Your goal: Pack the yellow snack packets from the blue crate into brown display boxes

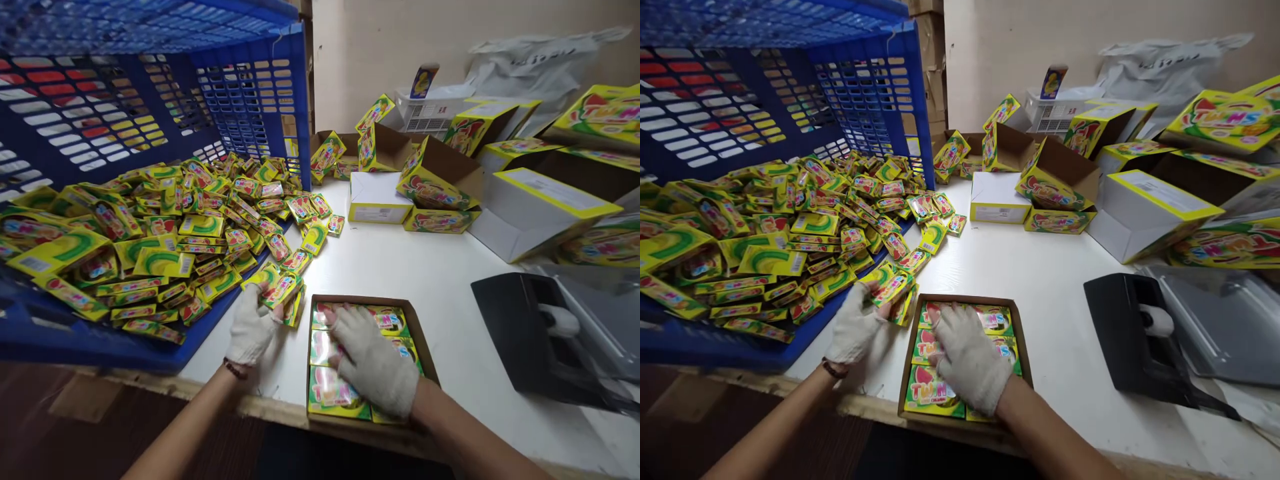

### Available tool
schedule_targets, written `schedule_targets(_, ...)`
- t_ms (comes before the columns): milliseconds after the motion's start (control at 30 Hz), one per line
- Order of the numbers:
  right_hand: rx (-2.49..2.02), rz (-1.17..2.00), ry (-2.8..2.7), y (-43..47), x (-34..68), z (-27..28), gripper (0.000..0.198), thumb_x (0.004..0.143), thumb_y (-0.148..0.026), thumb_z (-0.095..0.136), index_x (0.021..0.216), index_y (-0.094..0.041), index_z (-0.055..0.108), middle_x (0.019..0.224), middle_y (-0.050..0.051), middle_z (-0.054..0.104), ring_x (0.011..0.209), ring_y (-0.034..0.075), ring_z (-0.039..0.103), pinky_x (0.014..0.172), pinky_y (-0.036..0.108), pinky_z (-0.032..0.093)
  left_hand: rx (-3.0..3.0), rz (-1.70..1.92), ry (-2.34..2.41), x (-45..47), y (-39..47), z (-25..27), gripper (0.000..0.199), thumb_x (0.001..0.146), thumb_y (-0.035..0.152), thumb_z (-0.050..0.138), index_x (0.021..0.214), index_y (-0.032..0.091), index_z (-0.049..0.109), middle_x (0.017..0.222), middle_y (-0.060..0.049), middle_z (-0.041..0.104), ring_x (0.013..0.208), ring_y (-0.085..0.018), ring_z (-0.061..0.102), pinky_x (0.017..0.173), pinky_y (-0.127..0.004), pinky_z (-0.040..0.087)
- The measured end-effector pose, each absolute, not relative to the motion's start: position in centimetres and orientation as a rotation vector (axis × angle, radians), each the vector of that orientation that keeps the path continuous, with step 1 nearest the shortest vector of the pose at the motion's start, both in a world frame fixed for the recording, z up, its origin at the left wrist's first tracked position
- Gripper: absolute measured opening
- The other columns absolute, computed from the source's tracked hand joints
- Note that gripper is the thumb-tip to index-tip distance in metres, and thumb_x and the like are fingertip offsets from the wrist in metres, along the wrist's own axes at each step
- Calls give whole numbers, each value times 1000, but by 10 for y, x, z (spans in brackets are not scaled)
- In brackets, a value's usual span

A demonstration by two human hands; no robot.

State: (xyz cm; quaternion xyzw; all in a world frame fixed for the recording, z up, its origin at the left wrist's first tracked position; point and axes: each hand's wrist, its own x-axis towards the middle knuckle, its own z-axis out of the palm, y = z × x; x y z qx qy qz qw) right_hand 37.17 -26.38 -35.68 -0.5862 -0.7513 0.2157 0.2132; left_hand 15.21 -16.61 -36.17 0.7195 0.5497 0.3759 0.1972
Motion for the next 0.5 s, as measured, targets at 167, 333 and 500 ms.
schedule_targets(167, -1438, 876, -1468, -272, 377, -327, 60, 91, -41, 44, 146, -18, 33, 138, 13, 53, 124, 22, 54, 101, 40, 47, 2097, 998, 1097, 147, -222, -321, 54, 77, 27, 63, 128, 21, 47, 123, -11, 59, 113, -25, 60, 99, -41, 49)
schedule_targets(333, -1653, 947, -1454, -282, 380, -305, 32, 81, -43, 56, 102, -23, 70, 105, 6, 72, 97, 25, 66, 89, 40, 54, 2382, 930, 752, 166, -242, -326, 60, 78, 27, 65, 135, 24, 45, 129, -14, 56, 120, -27, 55, 100, -42, 49)
schedule_targets(500, -1880, 855, -1214, -289, 398, -310, 40, 84, -47, 48, 108, -21, 66, 100, 6, 72, 85, 24, 68, 71, 36, 57, 2163, 912, 1079, 159, -239, -354, 88, 67, 59, 72, 139, 19, 42, 143, -18, 45, 132, -35, 44, 108, -52, 39)
